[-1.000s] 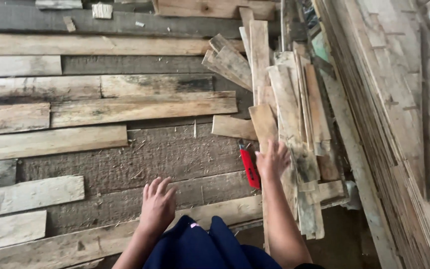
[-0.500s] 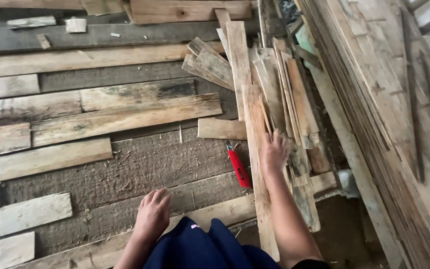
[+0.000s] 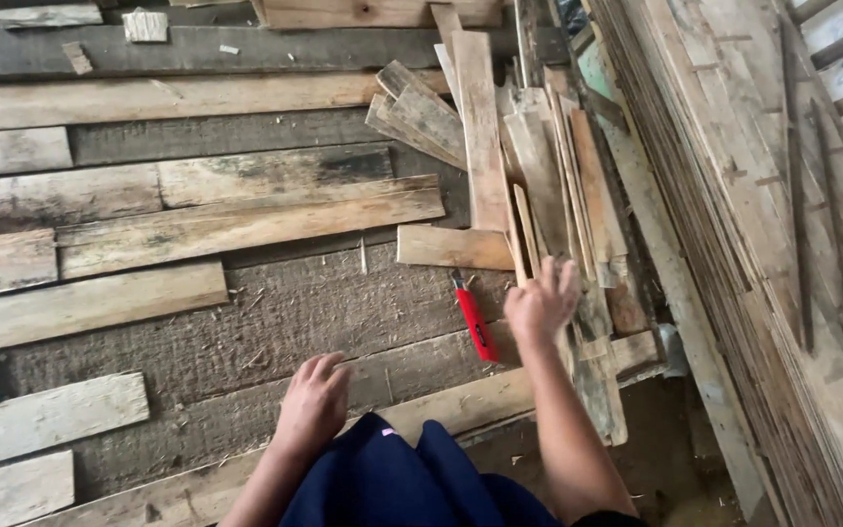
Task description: The person is sorting and arranging thin wooden planks on the floor, using a utility knife to pry or mark them.
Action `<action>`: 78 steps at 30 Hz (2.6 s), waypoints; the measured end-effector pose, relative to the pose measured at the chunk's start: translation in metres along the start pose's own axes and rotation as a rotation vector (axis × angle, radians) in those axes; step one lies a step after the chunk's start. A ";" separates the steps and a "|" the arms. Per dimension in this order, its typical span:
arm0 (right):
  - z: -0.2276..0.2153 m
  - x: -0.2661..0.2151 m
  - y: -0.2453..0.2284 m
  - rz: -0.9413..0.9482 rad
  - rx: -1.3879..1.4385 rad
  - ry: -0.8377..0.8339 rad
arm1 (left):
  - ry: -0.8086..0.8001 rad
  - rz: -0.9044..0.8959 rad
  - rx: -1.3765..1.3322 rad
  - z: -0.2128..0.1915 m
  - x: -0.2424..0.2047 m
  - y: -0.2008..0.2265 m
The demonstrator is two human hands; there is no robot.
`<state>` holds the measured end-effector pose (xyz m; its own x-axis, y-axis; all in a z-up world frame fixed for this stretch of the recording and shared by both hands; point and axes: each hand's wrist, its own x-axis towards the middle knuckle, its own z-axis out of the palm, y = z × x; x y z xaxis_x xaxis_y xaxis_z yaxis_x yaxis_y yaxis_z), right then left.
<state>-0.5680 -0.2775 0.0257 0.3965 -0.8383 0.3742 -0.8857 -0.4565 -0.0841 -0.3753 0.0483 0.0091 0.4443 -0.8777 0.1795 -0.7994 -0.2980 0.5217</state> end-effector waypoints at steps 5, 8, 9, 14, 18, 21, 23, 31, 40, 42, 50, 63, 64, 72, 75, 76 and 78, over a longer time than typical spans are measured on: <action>-0.055 -0.028 -0.055 -0.196 -0.090 0.273 | -0.086 -0.164 -0.750 0.003 0.019 0.021; -0.079 -0.067 -0.131 -0.488 0.119 0.167 | -0.286 -0.402 -1.406 -0.010 0.028 0.038; -0.090 -0.081 -0.160 -0.701 0.533 0.029 | -0.237 -0.420 -1.691 -0.013 0.031 0.044; -0.082 -0.134 -0.207 -0.822 0.480 -0.006 | 0.209 -0.879 -1.678 -0.021 0.014 -0.024; -0.118 -0.102 -0.168 -0.464 0.844 -0.176 | 0.511 -0.846 -1.873 -0.046 -0.011 -0.066; -0.023 -0.090 -0.093 -0.245 0.524 0.366 | 0.558 -0.807 -1.895 -0.058 -0.028 -0.084; -0.010 -0.083 -0.064 0.048 0.934 -0.011 | 0.568 -0.792 -1.899 -0.064 -0.036 -0.089; -0.020 -0.078 -0.058 0.429 1.472 -0.476 | 0.571 -0.703 -1.965 -0.042 -0.051 -0.103; 0.015 -0.082 -0.028 0.509 1.448 -0.567 | 0.627 -0.888 -1.918 -0.044 -0.055 -0.081; 0.032 -0.079 -0.013 0.531 1.398 -0.571 | 0.582 -0.887 -1.982 -0.024 -0.057 -0.086; 0.041 -0.078 0.025 0.240 1.108 -0.390 | 0.434 -0.635 -2.060 -0.039 -0.050 -0.060; 0.014 -0.087 -0.017 0.049 0.543 -0.356 | 0.617 -0.815 -1.822 -0.060 -0.046 -0.061; 0.016 -0.085 -0.013 0.054 0.538 -0.351 | 0.608 -0.812 -1.828 -0.059 -0.044 -0.064; 0.012 -0.079 -0.013 0.291 1.002 -0.320 | 0.954 -0.544 -1.534 -0.105 0.010 -0.096; -0.030 -0.075 -0.049 0.371 0.759 -0.459 | 1.090 -0.319 -1.545 -0.192 0.059 -0.057; -0.036 -0.078 -0.057 0.387 0.752 -0.446 | 1.070 -0.317 -1.559 -0.208 0.072 -0.051; -0.046 -0.084 -0.075 0.481 0.995 -0.423 | 0.971 -0.042 -1.255 -0.240 0.095 -0.041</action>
<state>-0.5458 -0.1591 0.0430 0.2871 -0.9342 -0.2119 -0.4627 0.0585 -0.8846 -0.2034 0.0672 0.2054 0.9280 -0.1669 0.3330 -0.1713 0.6027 0.7794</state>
